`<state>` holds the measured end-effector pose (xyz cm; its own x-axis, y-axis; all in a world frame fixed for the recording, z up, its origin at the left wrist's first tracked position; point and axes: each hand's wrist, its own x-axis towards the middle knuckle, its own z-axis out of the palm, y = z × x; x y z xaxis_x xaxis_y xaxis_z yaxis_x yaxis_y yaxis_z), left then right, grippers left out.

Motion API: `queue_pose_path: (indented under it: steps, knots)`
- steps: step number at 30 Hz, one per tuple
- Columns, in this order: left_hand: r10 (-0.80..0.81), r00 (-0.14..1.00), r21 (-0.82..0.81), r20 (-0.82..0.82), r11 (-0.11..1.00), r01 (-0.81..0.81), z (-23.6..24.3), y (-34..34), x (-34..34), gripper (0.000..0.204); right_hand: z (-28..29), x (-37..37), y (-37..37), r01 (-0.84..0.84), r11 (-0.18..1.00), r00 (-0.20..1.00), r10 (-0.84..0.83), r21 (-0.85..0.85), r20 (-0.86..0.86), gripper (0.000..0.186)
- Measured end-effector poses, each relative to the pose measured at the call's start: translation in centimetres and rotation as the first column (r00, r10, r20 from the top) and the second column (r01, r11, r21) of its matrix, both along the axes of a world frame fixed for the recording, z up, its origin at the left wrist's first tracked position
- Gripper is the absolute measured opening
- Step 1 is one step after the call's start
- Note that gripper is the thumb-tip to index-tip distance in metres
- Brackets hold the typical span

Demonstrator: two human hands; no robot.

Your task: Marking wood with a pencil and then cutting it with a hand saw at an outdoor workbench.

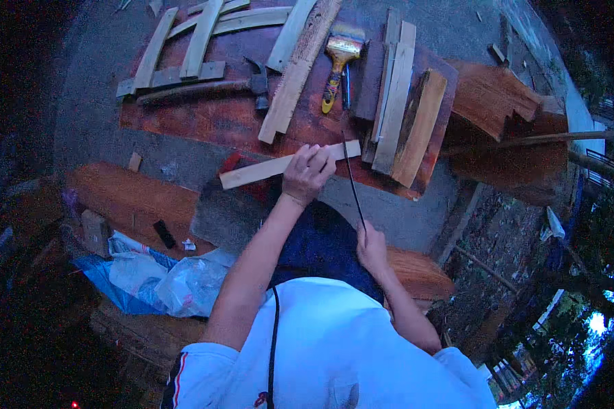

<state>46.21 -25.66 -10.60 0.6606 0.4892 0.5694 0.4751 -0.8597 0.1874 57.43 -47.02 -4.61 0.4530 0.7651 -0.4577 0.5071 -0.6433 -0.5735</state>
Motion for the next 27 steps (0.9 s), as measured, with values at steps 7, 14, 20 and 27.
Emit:
queue_pose_path:
  steps: [7,14,20,27]
  knots:
    - [0.038,0.999,-0.027,-0.025,0.999,-0.039,0.5,-0.2,0.5,0.02,-0.2,-0.2,-0.7,0.028,0.998,0.998,-0.026,0.051,-0.056,0.023]
    - [0.017,0.998,-0.006,-0.063,1.0,-0.017,0.5,-0.3,0.1,0.021,1.2,-0.2,3.8,0.024,0.999,0.997,-0.022,0.025,-0.078,0.02]
    - [0.021,0.999,-0.027,-0.032,0.999,-0.022,0.8,-0.3,0.5,0.024,-0.2,-0.6,0.7,0.028,0.996,0.996,-0.021,0.082,-0.084,0.025]
    - [0.029,0.998,-0.001,-0.055,1.0,-0.029,0.7,0.0,0.5,0.026,-1.9,-0.3,-1.5,0.01,0.999,1.0,-0.009,0.037,-0.029,0.027]
